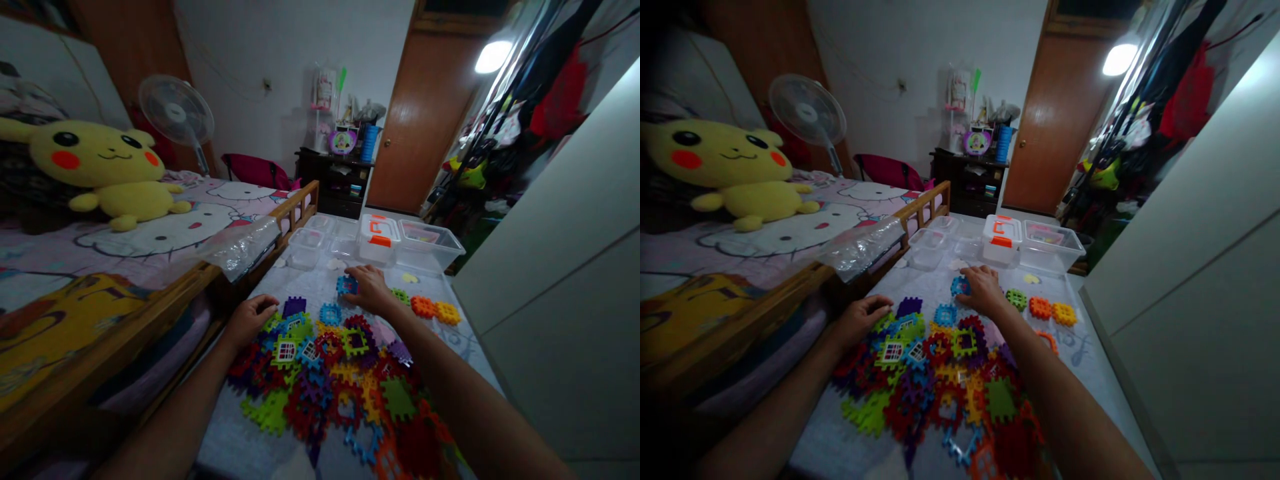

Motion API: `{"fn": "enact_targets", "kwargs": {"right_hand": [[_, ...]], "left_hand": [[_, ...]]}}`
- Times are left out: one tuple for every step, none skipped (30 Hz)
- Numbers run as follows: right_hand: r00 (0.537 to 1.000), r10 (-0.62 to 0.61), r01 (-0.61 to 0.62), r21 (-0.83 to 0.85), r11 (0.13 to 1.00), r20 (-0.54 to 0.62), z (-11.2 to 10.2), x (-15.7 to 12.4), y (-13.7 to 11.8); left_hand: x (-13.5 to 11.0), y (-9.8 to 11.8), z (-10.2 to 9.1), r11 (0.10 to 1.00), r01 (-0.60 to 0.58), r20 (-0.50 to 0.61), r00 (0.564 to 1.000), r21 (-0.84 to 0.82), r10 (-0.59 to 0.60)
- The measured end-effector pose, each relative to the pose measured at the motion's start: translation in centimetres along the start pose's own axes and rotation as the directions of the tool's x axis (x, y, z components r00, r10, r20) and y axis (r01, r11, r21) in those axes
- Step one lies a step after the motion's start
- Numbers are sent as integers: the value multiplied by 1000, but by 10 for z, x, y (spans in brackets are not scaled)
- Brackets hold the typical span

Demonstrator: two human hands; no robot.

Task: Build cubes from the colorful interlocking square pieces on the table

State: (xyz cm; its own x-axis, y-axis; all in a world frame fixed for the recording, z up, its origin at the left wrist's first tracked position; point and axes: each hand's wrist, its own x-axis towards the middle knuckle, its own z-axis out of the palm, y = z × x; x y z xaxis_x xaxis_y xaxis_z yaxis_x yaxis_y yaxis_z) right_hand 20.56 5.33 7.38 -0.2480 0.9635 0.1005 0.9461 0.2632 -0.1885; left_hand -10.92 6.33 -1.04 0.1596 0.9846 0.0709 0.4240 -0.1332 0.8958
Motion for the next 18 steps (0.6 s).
{"fn": "enact_targets", "kwargs": {"right_hand": [[1000,6,-6,-4,1000,12,5,10,-4],[1000,11,-11,-9,1000,22,11,19,-7],[999,18,-17,-13,1000,30,17,27,-9],[999,25,-24,-18,1000,37,23,33,-10],[998,33,-32,-23,999,45,29,38,-11],[998,41,-40,-27,999,52,34,42,-12],[997,49,-47,-31,998,59,38,44,-13],[996,56,-54,-33,998,66,42,46,-13],[995,63,-61,-34,998,73,45,47,-13],[995,69,-67,-33,997,78,47,48,-13],[994,73,-71,-30,997,83,48,48,-13],[993,75,-73,-24,997,86,49,48,-13],[993,76,-75,-16,997,88,48,48,-13],[993,77,-77,-5,997,87,46,48,-12],[994,78,-80,10,997,82,43,48,-11],[994,84,-86,26,996,72,38,47,-9],[994,93,-96,43,994,58,32,46,-6],[994,104,-107,61,992,39,25,44,-2]], "left_hand": [[0,0,0,1000,-6,-1,1000,7,6],[0,-1,0,1000,-9,-3,1000,14,9],[0,-1,0,1000,-10,-4,1000,20,10],[-1,0,0,1000,-7,-5,1000,23,7],[-1,0,0,1000,-5,-6,1000,23,5],[-1,1,0,1000,-5,-5,1000,23,5],[-2,2,0,1000,-6,-5,1000,25,6],[-2,2,1,1000,-8,-7,1000,28,8],[-2,3,1,999,-11,-9,1000,30,12],[-2,3,1,999,-14,-9,1000,32,14],[-2,3,1,999,-17,-7,1000,33,17],[-2,4,1,999,-19,-5,1000,35,19],[-2,4,1,999,-21,-1,1000,38,21],[-1,4,1,999,-23,1,1000,43,23],[-1,4,1,998,-24,1,1000,50,24],[-1,4,0,998,-25,0,1000,56,25],[-2,5,0,998,-24,1,1000,56,24],[-2,5,0,998,-22,4,1000,51,22]]}}
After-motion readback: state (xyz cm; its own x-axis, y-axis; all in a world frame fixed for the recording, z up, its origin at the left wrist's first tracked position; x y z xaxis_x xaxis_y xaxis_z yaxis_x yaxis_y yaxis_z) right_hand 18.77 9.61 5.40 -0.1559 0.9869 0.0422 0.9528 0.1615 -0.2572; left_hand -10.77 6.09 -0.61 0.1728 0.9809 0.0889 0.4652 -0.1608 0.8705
